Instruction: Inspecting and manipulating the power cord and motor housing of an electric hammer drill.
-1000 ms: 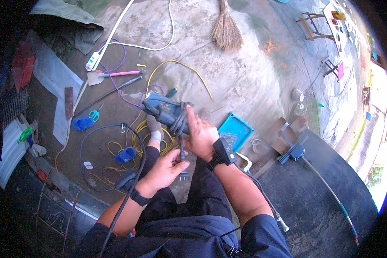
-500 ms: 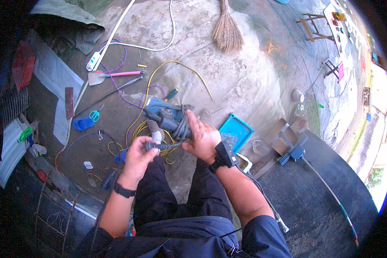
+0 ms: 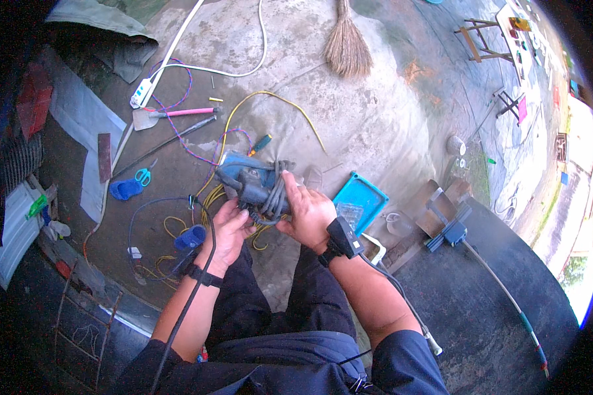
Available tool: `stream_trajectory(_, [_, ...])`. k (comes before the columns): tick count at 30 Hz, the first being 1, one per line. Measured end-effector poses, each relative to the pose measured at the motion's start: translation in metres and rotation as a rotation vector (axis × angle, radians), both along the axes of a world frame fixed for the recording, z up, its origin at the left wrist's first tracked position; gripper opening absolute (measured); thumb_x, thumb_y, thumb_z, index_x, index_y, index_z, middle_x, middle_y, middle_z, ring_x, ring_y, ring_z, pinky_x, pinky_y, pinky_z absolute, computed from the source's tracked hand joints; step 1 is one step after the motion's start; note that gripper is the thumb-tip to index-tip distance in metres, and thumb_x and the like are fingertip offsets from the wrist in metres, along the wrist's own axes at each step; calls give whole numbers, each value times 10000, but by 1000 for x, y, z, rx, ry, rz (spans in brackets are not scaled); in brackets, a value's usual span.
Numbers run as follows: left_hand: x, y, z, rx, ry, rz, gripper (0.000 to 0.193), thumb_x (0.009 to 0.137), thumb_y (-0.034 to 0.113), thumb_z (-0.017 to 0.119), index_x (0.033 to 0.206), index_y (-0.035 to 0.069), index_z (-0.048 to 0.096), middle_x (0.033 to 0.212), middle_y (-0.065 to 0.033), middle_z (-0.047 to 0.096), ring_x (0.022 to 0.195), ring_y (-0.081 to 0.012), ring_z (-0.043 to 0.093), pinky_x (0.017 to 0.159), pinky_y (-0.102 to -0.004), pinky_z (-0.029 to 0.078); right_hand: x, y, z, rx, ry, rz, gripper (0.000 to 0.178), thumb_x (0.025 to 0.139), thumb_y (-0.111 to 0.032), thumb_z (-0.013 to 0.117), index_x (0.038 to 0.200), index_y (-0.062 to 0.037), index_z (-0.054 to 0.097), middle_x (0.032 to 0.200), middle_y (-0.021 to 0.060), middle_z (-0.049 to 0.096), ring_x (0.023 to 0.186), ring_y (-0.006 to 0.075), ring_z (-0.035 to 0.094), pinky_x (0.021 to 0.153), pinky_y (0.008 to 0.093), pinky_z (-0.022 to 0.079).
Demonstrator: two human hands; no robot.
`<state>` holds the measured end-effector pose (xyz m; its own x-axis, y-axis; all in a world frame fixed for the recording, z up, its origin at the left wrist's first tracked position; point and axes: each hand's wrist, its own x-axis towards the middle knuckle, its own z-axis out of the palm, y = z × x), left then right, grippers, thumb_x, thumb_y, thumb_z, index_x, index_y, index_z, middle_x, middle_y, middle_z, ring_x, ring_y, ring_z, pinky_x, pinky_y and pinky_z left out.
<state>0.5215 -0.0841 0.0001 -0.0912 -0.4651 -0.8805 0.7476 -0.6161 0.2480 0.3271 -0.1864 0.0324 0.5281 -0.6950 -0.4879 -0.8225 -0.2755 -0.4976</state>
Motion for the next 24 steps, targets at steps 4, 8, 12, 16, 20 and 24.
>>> stream_trajectory(4, [-4, 1, 0, 34, 84, 14, 377, 919, 85, 631, 1286, 77, 550, 1105, -18, 630, 913, -139, 609, 706, -273, 499, 0, 3, -2, 5, -25, -8, 1095, 583, -290, 837, 1472, 39, 289, 1027, 203, 664, 970, 329, 663, 874, 383, 523])
stream_trajectory(8, [-11, -4, 6, 26, 1, -2, 344, 897, 78, 651, 1233, 69, 579, 1070, -6, 632, 879, -118, 605, 657, -245, 481, -2, 0, 0, -5, -40, 6, 1098, 583, -286, 841, 1473, 37, 287, 1040, 204, 662, 973, 332, 662, 874, 389, 523])
stream_trajectory(12, [-15, -6, 10, 162, -60, 46, 256, 885, 66, 669, 1135, 54, 614, 1011, -3, 636, 813, -107, 605, 615, -228, 456, -1, 1, 1, 74, -58, -31, 1100, 589, -217, 871, 1486, -5, 270, 1122, 207, 647, 1008, 373, 644, 887, 433, 510])
stream_trajectory(16, [-20, -13, 14, 147, -63, 47, 227, 876, 90, 691, 1094, 62, 636, 976, 12, 657, 765, -78, 585, 583, -219, 427, 2, 2, 0, 27, -67, -11, 1116, 569, -254, 862, 1477, 33, 281, 1123, 209, 648, 1015, 349, 651, 891, 396, 519])
stream_trajectory(20, [-21, -21, 14, 87, -120, -113, 176, 896, 95, 670, 1071, 77, 663, 981, 21, 670, 739, -60, 563, 551, -219, 394, 2, 2, -2, 40, -69, 9, 1119, 565, -247, 865, 1479, 28, 281, 1166, 217, 637, 1028, 356, 646, 900, 397, 516])
stream_trajectory(24, [-23, -15, 12, 91, -132, -218, 152, 902, 77, 647, 1051, 79, 675, 978, 21, 672, 729, -57, 552, 561, -212, 383, -3, 8, -2, 89, -46, 5, 1126, 561, -252, 868, 1482, 18, 280, 1195, 218, 630, 1044, 359, 639, 912, 405, 512])
